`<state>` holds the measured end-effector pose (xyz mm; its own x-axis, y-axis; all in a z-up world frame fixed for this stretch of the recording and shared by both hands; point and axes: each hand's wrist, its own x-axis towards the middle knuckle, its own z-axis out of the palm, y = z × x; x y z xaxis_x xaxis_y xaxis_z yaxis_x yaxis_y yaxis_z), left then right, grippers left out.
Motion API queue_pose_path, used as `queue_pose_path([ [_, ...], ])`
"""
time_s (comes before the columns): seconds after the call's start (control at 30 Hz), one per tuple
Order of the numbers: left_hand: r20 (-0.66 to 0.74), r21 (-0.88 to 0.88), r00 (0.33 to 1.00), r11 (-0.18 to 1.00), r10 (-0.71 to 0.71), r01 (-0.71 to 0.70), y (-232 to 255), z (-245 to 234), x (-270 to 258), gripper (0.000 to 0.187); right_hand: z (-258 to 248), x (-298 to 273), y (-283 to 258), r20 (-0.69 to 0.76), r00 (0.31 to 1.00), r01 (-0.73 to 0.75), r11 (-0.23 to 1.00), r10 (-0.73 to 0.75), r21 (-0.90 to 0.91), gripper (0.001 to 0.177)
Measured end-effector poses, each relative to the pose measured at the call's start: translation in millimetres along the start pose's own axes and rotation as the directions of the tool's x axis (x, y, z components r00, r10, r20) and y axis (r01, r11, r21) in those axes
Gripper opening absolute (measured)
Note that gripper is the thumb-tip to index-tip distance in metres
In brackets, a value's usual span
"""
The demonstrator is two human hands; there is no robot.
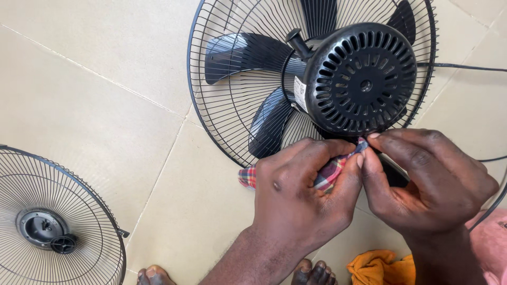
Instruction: The person wipes the motor housing and rear grille of a black pedestal fan using a plaid cloth. They rotate the fan to access different sides and continue wiping the surface.
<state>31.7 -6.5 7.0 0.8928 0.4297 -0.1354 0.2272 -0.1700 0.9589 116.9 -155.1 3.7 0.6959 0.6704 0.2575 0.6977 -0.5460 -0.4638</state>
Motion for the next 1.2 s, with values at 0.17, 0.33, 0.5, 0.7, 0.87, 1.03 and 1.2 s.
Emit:
queue_pose_path([
  [0.17, 0.066, -0.048, 0.995, 0.996, -0.077, 0.080, 0, -3, 6, 0.017, 3, 3, -8, 0.009, 0.994, -0.110, 0.992, 0.110, 0.058, 0.016],
  [0.33, 0.102, -0.072, 0.990, 0.991, -0.101, 0.109, 0, -6, 9, 0.019, 3, 3, -11, 0.027, 0.985, -0.173, 0.980, 0.171, 0.100, 0.016],
  [0.5, 0.117, -0.066, 0.990, 0.994, -0.079, 0.088, -2, -7, 10, 0.018, 7, 0, -3, 0.015, 0.996, -0.088, 0.994, 0.087, 0.060, 0.016],
  [0.7, 0.110, -0.020, 0.993, 0.999, -0.030, 0.033, -3, -5, 10, 0.018, 14, -11, 7, -0.047, 0.999, -0.016, 0.997, 0.019, 0.072, 0.015],
  [0.87, 0.109, 0.001, 0.993, 0.999, -0.049, 0.050, -2, -3, 10, 0.019, 14, -12, 9, -0.057, 0.998, 0.034, 0.997, -0.030, 0.071, 0.016],
  [1.03, 0.134, 0.009, 0.987, 0.996, -0.093, 0.092, -3, -5, 13, 0.019, 9, -2, 6, -0.007, 0.998, 0.065, 0.997, -0.065, 0.028, 0.016],
  [1.2, 0.139, -0.014, 0.986, 0.995, -0.091, 0.094, -3, -4, 11, 0.019, 6, -1, 2, 0.037, 0.998, -0.058, 0.996, 0.055, 0.072, 0.015],
])
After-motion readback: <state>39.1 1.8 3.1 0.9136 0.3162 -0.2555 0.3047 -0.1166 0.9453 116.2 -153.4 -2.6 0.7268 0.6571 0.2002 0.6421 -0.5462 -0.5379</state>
